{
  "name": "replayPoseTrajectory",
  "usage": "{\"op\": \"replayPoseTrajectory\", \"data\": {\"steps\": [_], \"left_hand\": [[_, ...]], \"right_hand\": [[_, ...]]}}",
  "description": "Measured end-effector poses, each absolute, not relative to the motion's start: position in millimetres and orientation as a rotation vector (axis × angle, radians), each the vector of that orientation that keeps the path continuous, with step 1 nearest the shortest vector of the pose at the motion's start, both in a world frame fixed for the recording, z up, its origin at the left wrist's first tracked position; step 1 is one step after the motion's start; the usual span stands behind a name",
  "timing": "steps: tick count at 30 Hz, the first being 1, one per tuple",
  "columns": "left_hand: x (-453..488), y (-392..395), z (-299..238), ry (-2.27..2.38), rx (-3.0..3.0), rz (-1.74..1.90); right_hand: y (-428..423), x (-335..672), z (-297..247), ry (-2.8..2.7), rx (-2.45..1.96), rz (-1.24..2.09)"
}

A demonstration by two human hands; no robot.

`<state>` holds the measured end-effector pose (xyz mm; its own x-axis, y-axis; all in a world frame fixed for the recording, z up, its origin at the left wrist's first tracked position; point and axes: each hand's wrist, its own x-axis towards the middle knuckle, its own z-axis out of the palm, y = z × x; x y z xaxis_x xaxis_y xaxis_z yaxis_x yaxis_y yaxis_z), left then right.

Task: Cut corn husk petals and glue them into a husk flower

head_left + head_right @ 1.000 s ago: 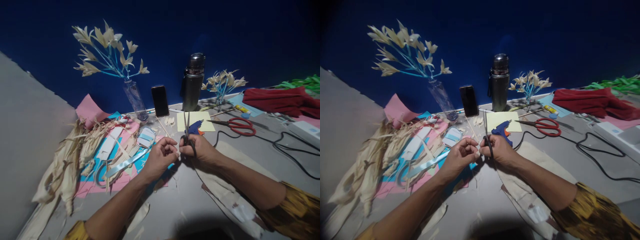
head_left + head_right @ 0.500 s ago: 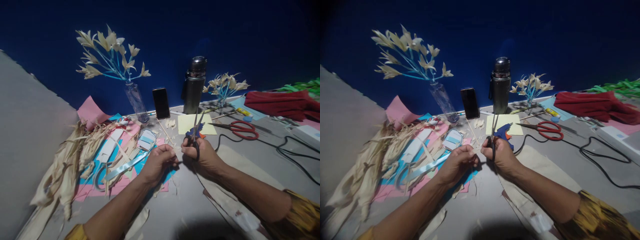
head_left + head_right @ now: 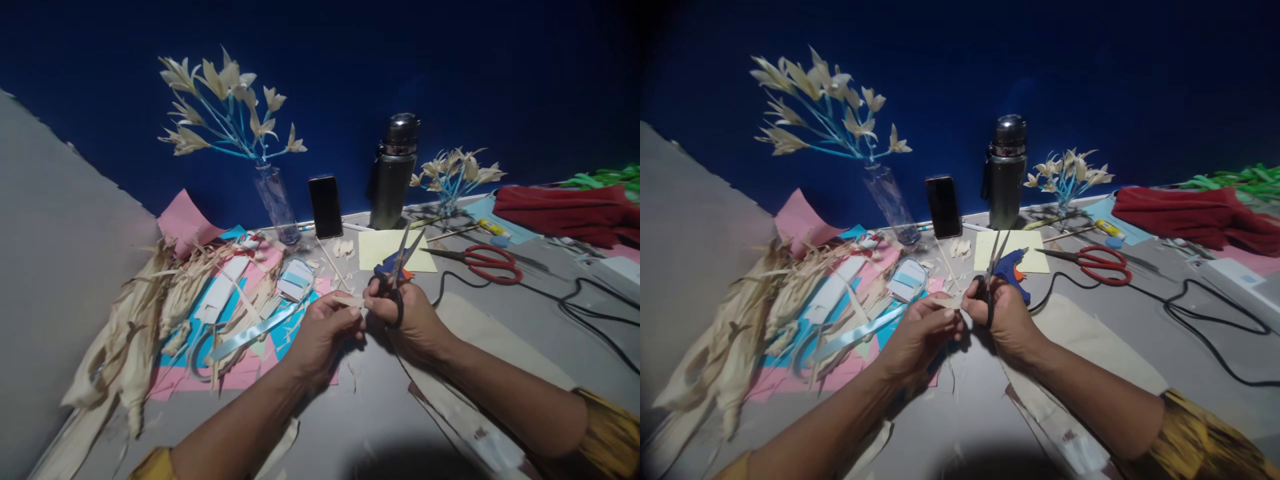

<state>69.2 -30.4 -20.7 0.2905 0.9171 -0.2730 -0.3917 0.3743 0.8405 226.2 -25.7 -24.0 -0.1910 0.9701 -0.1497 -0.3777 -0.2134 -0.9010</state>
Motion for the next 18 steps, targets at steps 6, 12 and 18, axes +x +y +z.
{"op": "replayPoseTrajectory", "data": {"steps": [6,12,18], "left_hand": [[68.9,-30.8,-13.6,0.889,0.7,1.084],[61.3,-27.3,-2.9,0.977,0.765,1.171],[60.5,-26.5,-8.3,0.99,0.744,1.185]], "right_hand": [[-30.8,224.5,-23.1,-0.955,-1.015,1.773],[-28.6,232.1,-17.9,-1.281,-1.106,1.955],[-29.4,234.0,-20.8,-1.472,-1.147,2.017]]}}
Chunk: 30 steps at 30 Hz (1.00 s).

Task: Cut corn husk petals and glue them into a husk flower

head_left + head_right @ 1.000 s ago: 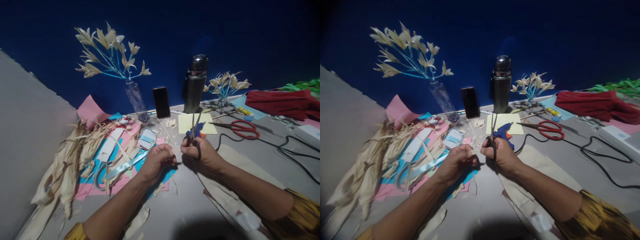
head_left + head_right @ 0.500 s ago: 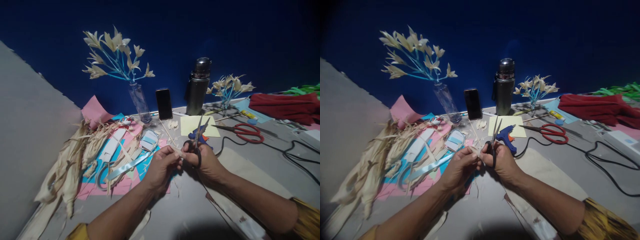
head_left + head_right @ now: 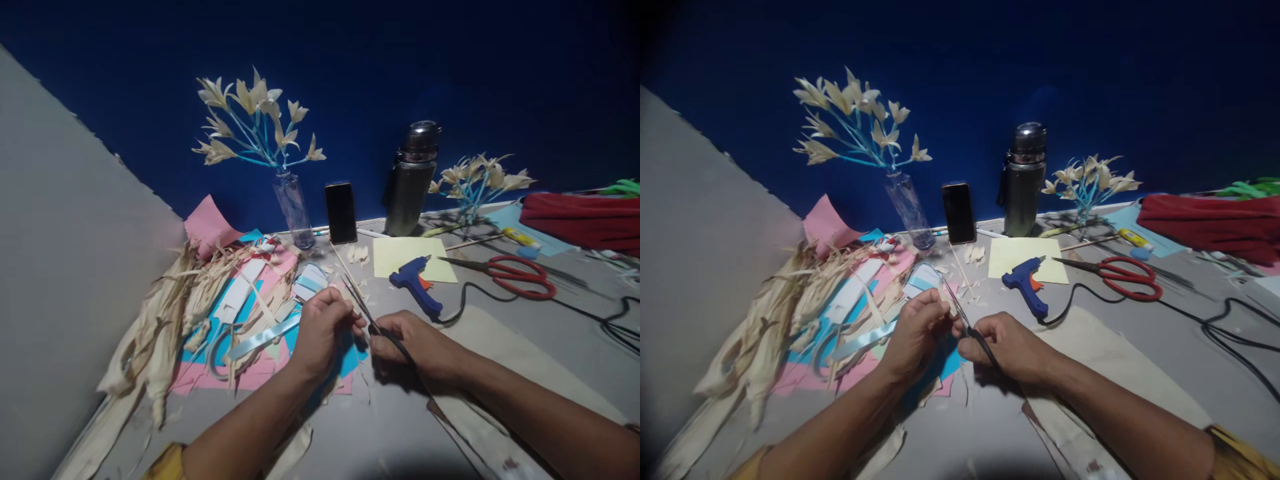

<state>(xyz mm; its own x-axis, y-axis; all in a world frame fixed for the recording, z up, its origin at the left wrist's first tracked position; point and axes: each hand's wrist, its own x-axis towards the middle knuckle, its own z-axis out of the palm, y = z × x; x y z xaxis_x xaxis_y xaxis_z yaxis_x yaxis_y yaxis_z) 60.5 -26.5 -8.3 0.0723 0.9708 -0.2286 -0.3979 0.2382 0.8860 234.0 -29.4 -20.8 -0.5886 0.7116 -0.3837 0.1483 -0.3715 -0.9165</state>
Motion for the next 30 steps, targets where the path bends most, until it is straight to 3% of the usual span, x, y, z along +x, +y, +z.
{"op": "replayPoseTrajectory", "data": {"steps": [21,30], "left_hand": [[57.3,-24.8,-7.5,0.996,0.739,1.177],[58.6,-22.8,-4.4,0.921,0.44,1.145]], "right_hand": [[-28.4,230.6,-24.7,-1.436,-1.269,1.998],[-26.8,233.9,-31.6,-1.43,-1.034,1.972]]}}
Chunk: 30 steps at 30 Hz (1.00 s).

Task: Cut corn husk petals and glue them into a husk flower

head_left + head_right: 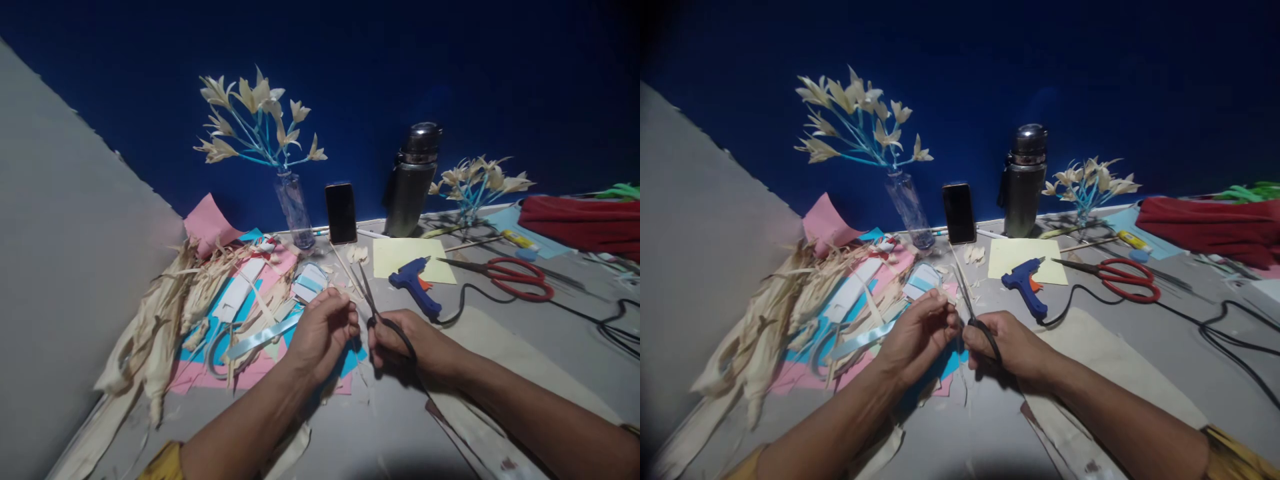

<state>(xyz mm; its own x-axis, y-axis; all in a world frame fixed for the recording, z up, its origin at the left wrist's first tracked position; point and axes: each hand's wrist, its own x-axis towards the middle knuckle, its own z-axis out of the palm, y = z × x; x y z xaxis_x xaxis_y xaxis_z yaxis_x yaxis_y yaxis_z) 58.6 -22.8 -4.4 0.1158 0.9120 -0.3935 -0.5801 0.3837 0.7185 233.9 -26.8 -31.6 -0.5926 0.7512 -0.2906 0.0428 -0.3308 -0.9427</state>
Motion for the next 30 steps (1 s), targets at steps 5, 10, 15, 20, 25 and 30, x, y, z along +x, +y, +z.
{"op": "replayPoseTrajectory", "data": {"steps": [5,10,15,20,25,30], "left_hand": [[57.5,-23.0,-3.6,0.972,0.536,1.227],[57.5,-23.2,-6.1,0.967,0.546,1.239],[58.7,-23.1,-3.6,0.986,0.567,1.255],[59.3,-23.7,-1.6,0.999,0.589,1.253],[59.1,-23.3,-1.8,1.006,0.598,1.256],[56.6,-22.2,-2.4,0.981,0.586,1.258]], "right_hand": [[-29.7,233.5,-25.4,-1.558,-1.105,2.003],[-31.7,231.1,-24.3,-1.561,-1.215,2.0],[-32.4,229.6,-21.2,-1.526,-1.291,1.997],[-32.4,227.9,-19.5,-1.513,-1.296,1.992],[-32.1,227.5,-19.7,-1.49,-1.321,1.979],[-32.3,226.9,-20.8,-1.506,-1.327,1.96]]}}
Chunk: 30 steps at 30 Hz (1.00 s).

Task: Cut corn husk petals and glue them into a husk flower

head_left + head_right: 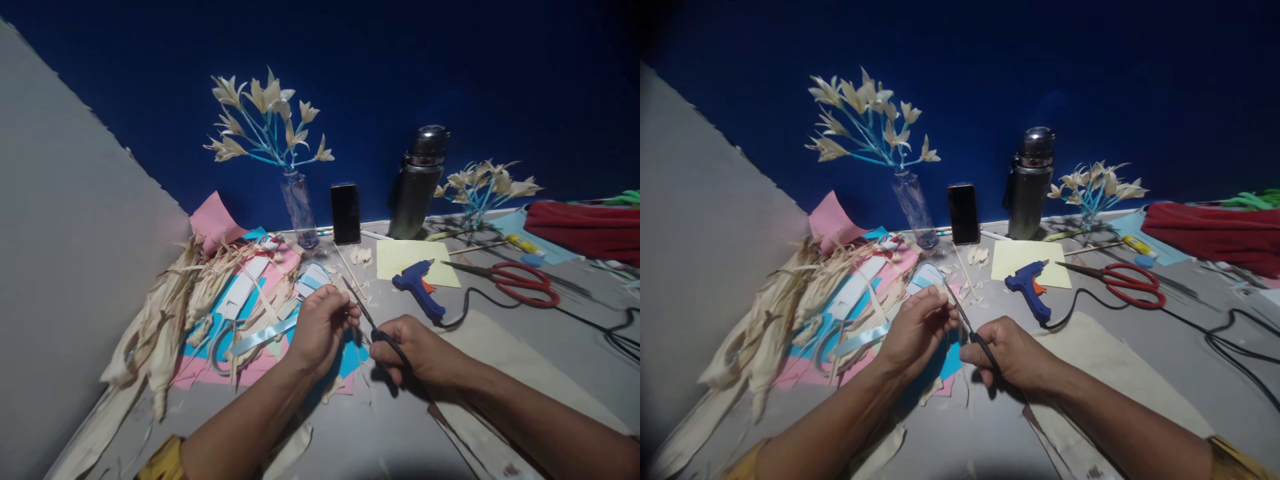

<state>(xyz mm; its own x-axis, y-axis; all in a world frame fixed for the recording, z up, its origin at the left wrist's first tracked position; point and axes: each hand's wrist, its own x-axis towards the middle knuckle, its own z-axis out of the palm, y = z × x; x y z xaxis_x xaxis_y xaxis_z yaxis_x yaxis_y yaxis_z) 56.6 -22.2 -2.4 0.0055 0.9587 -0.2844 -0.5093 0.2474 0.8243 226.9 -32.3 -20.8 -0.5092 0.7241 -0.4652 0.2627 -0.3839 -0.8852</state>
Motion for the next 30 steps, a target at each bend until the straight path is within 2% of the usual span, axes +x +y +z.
{"op": "replayPoseTrajectory", "data": {"steps": [11,19,30], "left_hand": [[61.5,-29.5,-3.4,1.003,0.794,1.055],[68.9,-36.7,-8.0,1.084,0.933,0.986],[63.3,-34.1,-6.9,0.92,1.127,0.868]], "right_hand": [[-24.1,230.0,-25.5,-1.03,-1.106,1.766],[-25.3,230.2,-27.5,-1.01,-0.988,1.713],[-25.8,228.9,-24.1,-0.889,-0.859,1.82]]}}
